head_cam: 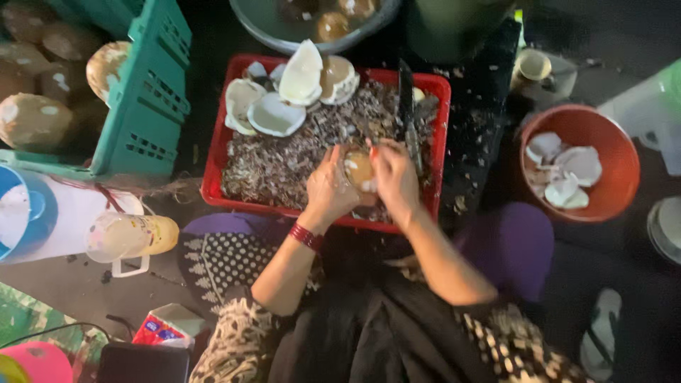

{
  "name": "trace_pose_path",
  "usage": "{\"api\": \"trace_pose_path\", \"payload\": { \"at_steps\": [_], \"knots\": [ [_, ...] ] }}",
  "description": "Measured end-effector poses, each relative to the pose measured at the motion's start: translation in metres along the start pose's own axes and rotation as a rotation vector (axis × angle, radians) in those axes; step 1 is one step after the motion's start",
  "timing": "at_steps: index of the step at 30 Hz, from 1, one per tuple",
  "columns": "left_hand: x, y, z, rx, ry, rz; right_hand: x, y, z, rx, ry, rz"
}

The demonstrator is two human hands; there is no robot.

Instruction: The person sits on the floor and uses a knife to peel the outer husk off coconuts one at a time over a red tray of husk debris. They rotate each coconut while scraping, place the peeled coconut into a large basin of water, and take the next unpeeled coconut from a green crate.

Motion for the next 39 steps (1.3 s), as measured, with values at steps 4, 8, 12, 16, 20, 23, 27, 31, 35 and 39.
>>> {"api": "trace_pose_path", "payload": {
  "at_steps": [4,8,12,16,20,23,27,31,35,39],
  "knots": [
    [0.002,0.001,-0.005,0.007,-0.066,-0.086,0.025,0.013,0.046,-0.193,-0.545,0.527],
    [-0.026,-0.009,0.003,-0.068,0.077,-0.136,-0.110,0.047,0.000,0.257,0.531,-0.563],
    [-0.042,-0.020,0.006,-0.124,0.113,-0.237,-0.131,0.053,0.000,0.140,0.684,-0.946],
    [-0.016,-0.021,0.000,-0.036,-0.031,-0.078,-0.048,0.015,0.029,-0.085,0.036,-0.123],
    [-0.007,-0.013,0.001,-0.049,0.071,0.052,0.009,0.007,0.022,-0.140,-0.292,0.150],
    [-0.002,-0.001,0.007,0.004,0.105,-0.018,-0.049,0.030,0.000,0.119,0.405,-0.499],
    [-0.006,-0.003,0.005,-0.060,0.184,-0.058,-0.031,0.009,0.011,-0.063,0.083,-0.108],
    [-0.010,-0.006,0.002,-0.055,0.158,-0.055,0.003,0.010,0.023,-0.044,-0.316,0.271],
    [-0.019,-0.004,0.007,0.022,0.167,-0.048,-0.063,0.035,0.001,0.248,0.434,-0.522],
    [-0.008,-0.003,0.003,-0.002,0.093,-0.095,-0.040,0.014,0.005,0.006,0.014,-0.034]
  ]
}}
Point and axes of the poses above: each hand's wrist, its own z-axis away from the middle knuckle, its own y-axis out of the palm, x = y × z, the point moved 8 cm from there along -z, towards the middle knuckle, and after that the axes turned 3 degrees about x, right-handed, at the moved point
